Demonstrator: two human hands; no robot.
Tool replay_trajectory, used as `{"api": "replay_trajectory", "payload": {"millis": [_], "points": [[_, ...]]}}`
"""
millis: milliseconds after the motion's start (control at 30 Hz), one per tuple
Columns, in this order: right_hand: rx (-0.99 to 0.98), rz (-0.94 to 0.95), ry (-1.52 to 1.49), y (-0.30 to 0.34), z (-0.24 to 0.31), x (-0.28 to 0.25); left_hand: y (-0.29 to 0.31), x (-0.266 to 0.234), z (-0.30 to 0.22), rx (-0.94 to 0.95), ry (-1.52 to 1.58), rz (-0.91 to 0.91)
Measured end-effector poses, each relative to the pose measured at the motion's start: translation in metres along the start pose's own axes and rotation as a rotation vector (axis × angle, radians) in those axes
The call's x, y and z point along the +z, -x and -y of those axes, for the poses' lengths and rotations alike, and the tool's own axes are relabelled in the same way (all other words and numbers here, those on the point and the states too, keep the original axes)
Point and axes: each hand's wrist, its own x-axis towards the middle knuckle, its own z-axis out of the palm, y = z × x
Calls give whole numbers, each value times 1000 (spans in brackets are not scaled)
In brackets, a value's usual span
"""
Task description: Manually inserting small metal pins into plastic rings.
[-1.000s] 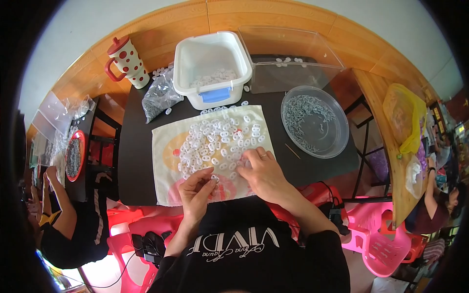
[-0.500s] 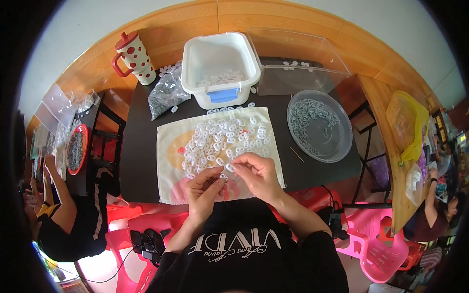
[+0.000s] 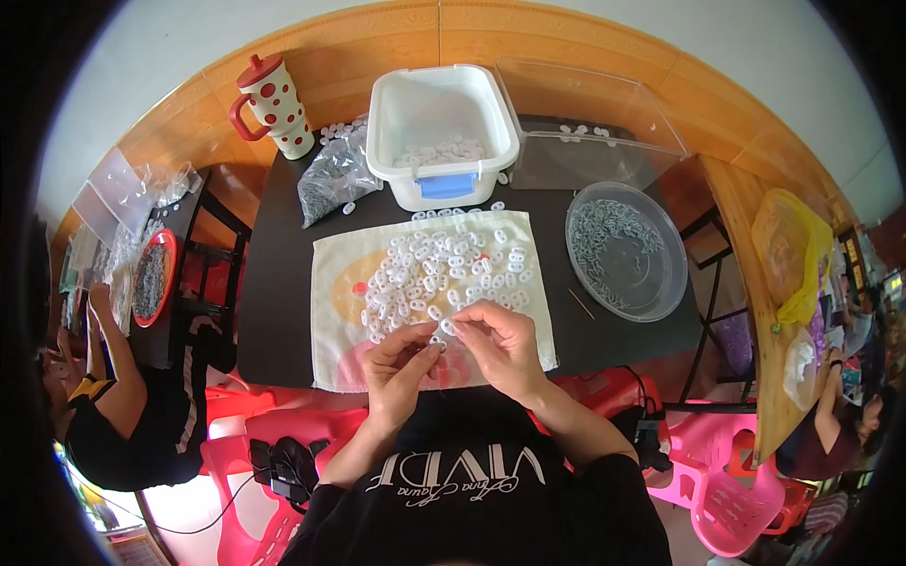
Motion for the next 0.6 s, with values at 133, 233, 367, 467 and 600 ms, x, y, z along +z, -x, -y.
{"api": "replay_trajectory", "payload": {"millis": [133, 233, 367, 467, 600], "points": [[-36, 0, 32, 0, 0, 2, 1, 0, 0, -1, 11, 9], [-52, 32, 82, 0, -3, -1, 1, 0, 0, 2, 8, 8], [-155, 116, 161, -2, 4, 0, 2, 0, -1, 1, 22, 5], [-169, 147, 187, -3, 6, -2, 3, 1, -1, -10, 13, 7], [-121, 142, 146, 0, 3, -2, 4, -1, 4, -4, 5, 24]]}}
